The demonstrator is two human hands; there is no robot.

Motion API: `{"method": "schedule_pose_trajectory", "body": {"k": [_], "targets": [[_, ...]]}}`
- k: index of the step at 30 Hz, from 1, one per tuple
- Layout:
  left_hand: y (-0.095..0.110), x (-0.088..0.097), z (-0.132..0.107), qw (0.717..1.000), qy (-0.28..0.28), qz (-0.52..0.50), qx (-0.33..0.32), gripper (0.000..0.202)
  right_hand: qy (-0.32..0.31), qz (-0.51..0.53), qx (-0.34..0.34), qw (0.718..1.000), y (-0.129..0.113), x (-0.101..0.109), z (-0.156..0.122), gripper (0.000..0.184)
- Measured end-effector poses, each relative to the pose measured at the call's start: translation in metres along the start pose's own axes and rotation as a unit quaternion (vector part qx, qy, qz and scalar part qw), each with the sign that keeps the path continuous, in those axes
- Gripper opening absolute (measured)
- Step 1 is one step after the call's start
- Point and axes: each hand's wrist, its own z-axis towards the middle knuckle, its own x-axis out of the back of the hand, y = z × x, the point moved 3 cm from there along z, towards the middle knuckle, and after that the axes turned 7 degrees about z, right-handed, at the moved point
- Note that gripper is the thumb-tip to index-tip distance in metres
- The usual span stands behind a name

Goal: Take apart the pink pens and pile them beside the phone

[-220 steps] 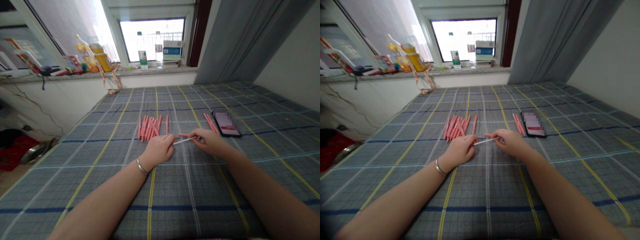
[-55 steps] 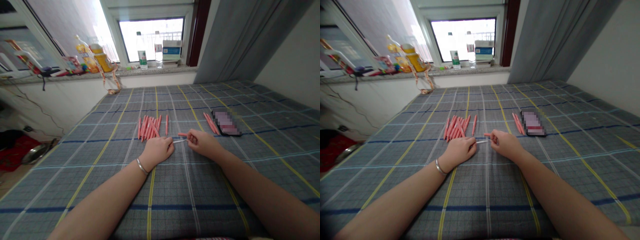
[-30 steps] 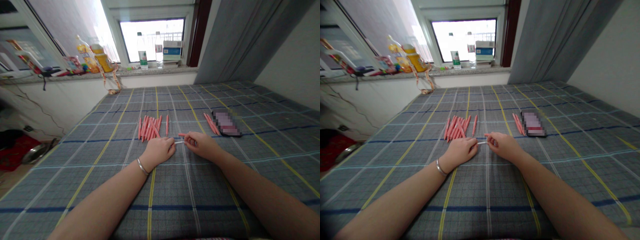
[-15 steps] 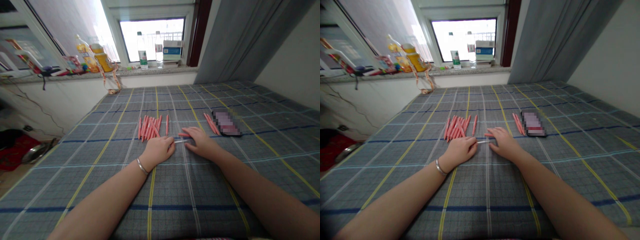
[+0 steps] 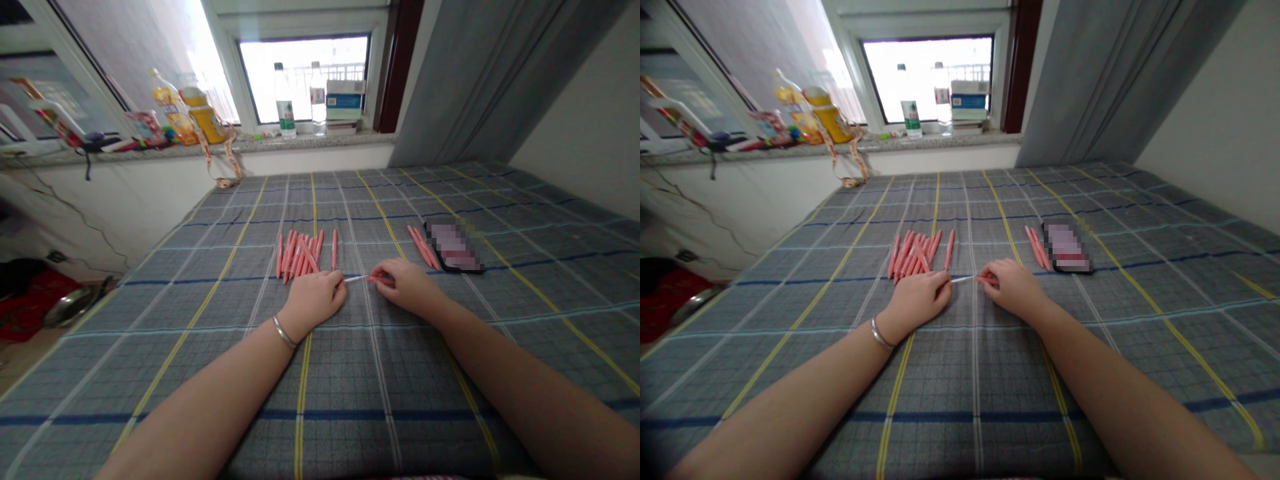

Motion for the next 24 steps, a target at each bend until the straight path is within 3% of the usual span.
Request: {"method": "schedule_pose_trajectory", "body": {"k": [4, 16, 24], "targets": [[0.0, 0.0, 0.0, 1.0, -0.008, 0.003, 0.005, 0.032, 0.026, 0.039, -0.031, 0.998, 0.0, 0.004, 0.0, 0.01], [0.001, 0.001, 0.0, 1.0, -0.011, 0.004, 0.003, 0.033, 0.012, 0.047, -0.038, 0.998, -0.005, 0.005, -0.001, 0.009], [0.002, 0.0, 0.0, 1.0, -0.002, 0.002, -0.023, 0.031, 0.008, 0.043, 0.018, 0.999, -0.01, 0.006, -0.001, 0.012]]}}
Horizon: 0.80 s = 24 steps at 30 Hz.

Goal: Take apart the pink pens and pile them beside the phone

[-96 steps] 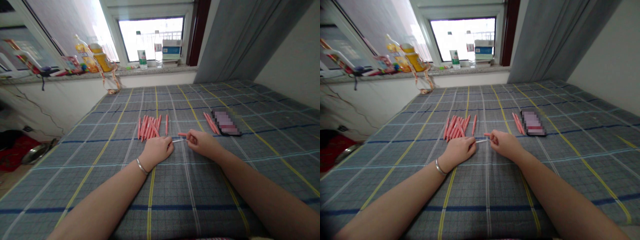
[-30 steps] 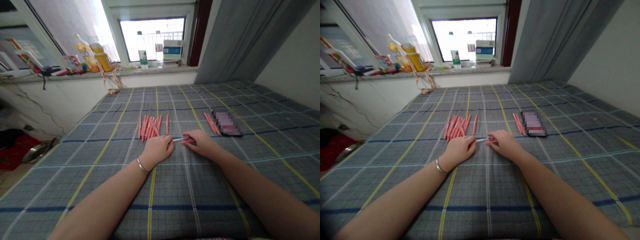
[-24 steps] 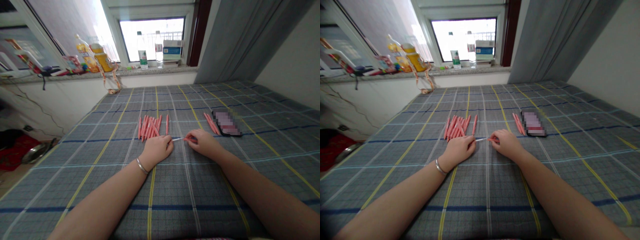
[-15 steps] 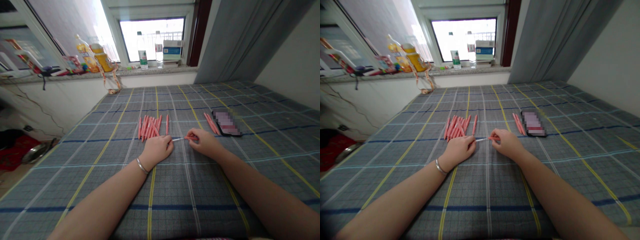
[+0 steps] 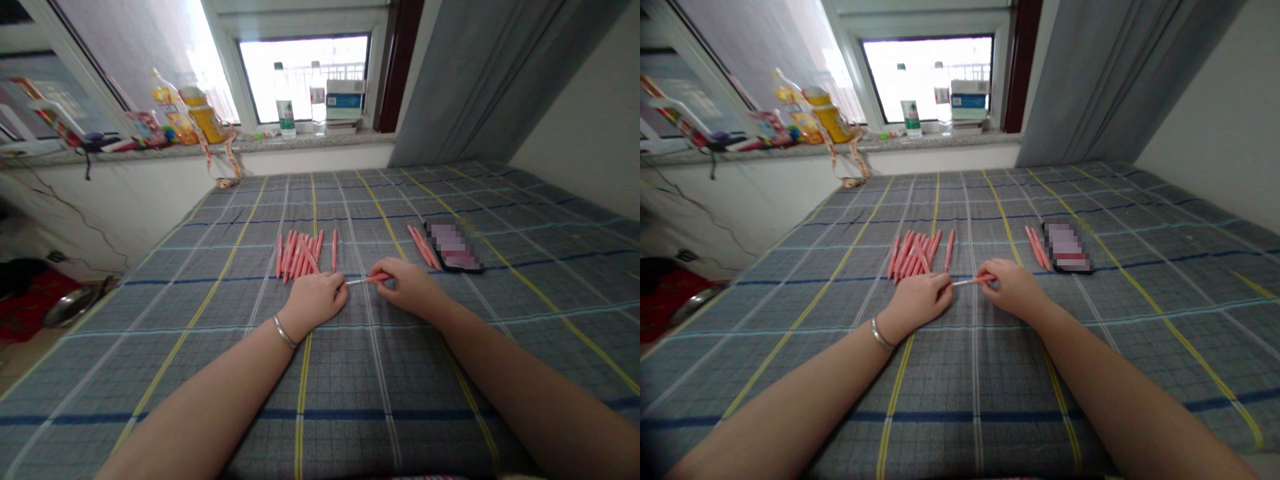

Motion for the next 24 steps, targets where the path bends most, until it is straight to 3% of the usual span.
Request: {"method": "schedule_pose_trajectory", "body": {"k": [7, 13, 18, 24], "targets": [[0.0001, -0.0017, -0.0001, 1.0, 0.001, -0.006, -0.012, 0.033, 0.001, 0.025, 0.01, 1.0, -0.0017, -0.0018, -0.0003, 0.014], [0.0001, -0.0008, -0.0002, 0.999, 0.02, -0.027, -0.015, 0.026, 0.027, 0.059, 0.01, 0.998, -0.0014, -0.0047, -0.0016, 0.026], [0.0009, 0.0019, 0.0013, 0.997, 0.063, -0.015, -0.044, 0.026, 0.031, 0.06, 0.018, 0.998, -0.002, -0.0065, -0.0021, 0.024], [0.0012, 0.0, 0.0003, 0.998, 0.049, -0.015, -0.034, 0.033, 0.041, 0.07, 0.011, 0.997, -0.0025, -0.0059, -0.0025, 0.02]]}}
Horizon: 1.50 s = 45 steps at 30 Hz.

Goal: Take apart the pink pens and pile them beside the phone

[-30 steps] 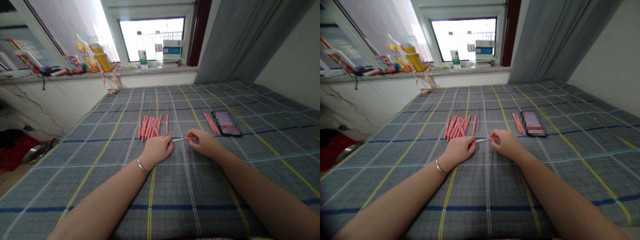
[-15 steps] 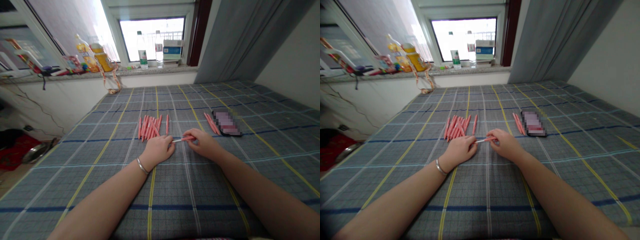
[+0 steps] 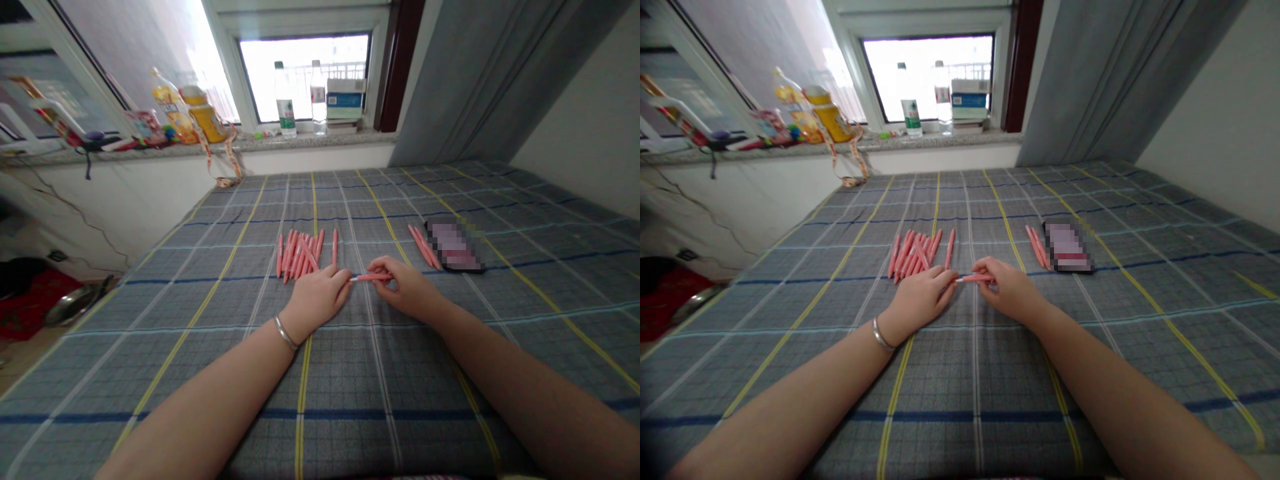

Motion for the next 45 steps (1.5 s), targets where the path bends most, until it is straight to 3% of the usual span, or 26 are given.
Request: {"method": "schedule_pose_trajectory", "body": {"k": [13, 31, 38, 45], "targets": [[-0.0011, -0.0033, -0.0008, 0.999, -0.015, -0.017, -0.024, 0.031, -0.05, -0.027, -0.013, 0.998, -0.0023, -0.0019, 0.0, 0.01], [-0.0004, -0.0019, -0.0015, 0.999, -0.029, 0.021, -0.031, 0.042, -0.107, -0.022, -0.034, 0.993, -0.0031, -0.0047, -0.0016, 0.017], [-0.0016, -0.0012, -0.0017, 0.999, -0.024, 0.022, -0.011, 0.04, -0.075, -0.031, -0.051, 0.995, -0.0027, -0.0034, -0.0019, 0.015], [-0.001, 0.0003, -0.0013, 1.0, -0.024, 0.008, -0.011, 0.04, -0.091, -0.034, -0.059, 0.994, -0.0025, -0.0018, -0.0016, 0.015]]}}
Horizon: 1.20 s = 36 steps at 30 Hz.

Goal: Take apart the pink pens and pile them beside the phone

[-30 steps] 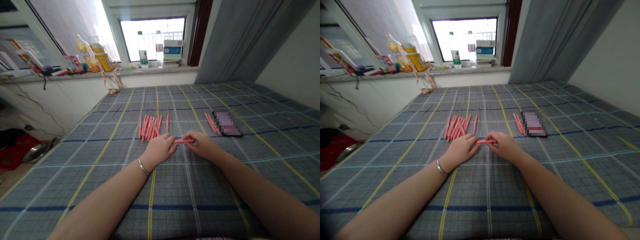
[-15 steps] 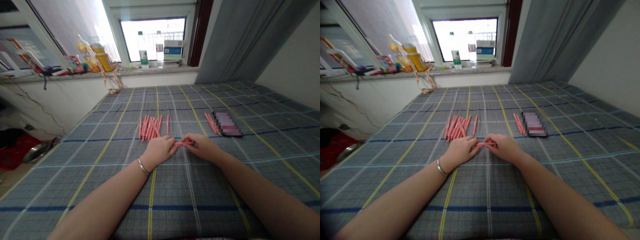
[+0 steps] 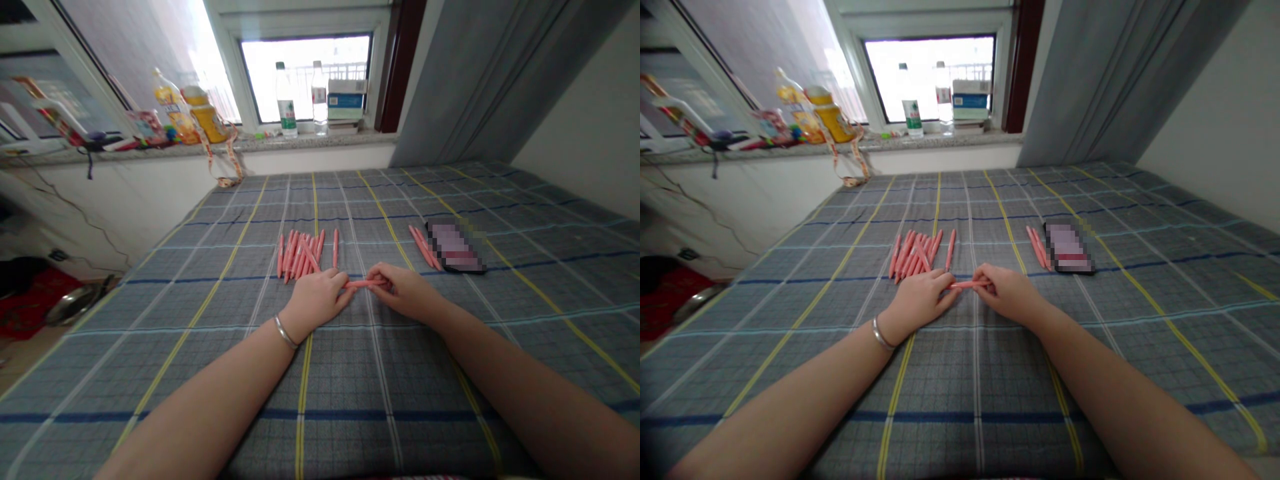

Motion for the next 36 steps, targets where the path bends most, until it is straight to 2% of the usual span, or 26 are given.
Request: {"method": "schedule_pose_trajectory", "body": {"k": [4, 12, 21, 36], "targets": [[0.0002, 0.0004, -0.0001, 1.0, -0.001, -0.001, 0.001, 0.038, -0.012, 0.006, -0.002, 1.0, -0.0014, 0.0014, 0.0005, 0.023], [0.0, -0.0011, -0.0002, 1.0, 0.0, 0.004, 0.002, 0.037, -0.022, -0.009, -0.009, 1.0, -0.0034, 0.0022, 0.0, 0.021], [-0.0003, -0.0005, -0.0004, 1.0, 0.004, 0.001, 0.004, 0.038, 0.001, -0.006, -0.013, 1.0, 0.0007, -0.0006, -0.0008, 0.015], [-0.0001, -0.0005, -0.0004, 1.0, 0.005, 0.002, -0.008, 0.035, -0.029, -0.016, 0.002, 0.999, -0.0008, 0.0013, 0.0012, 0.024]]}}
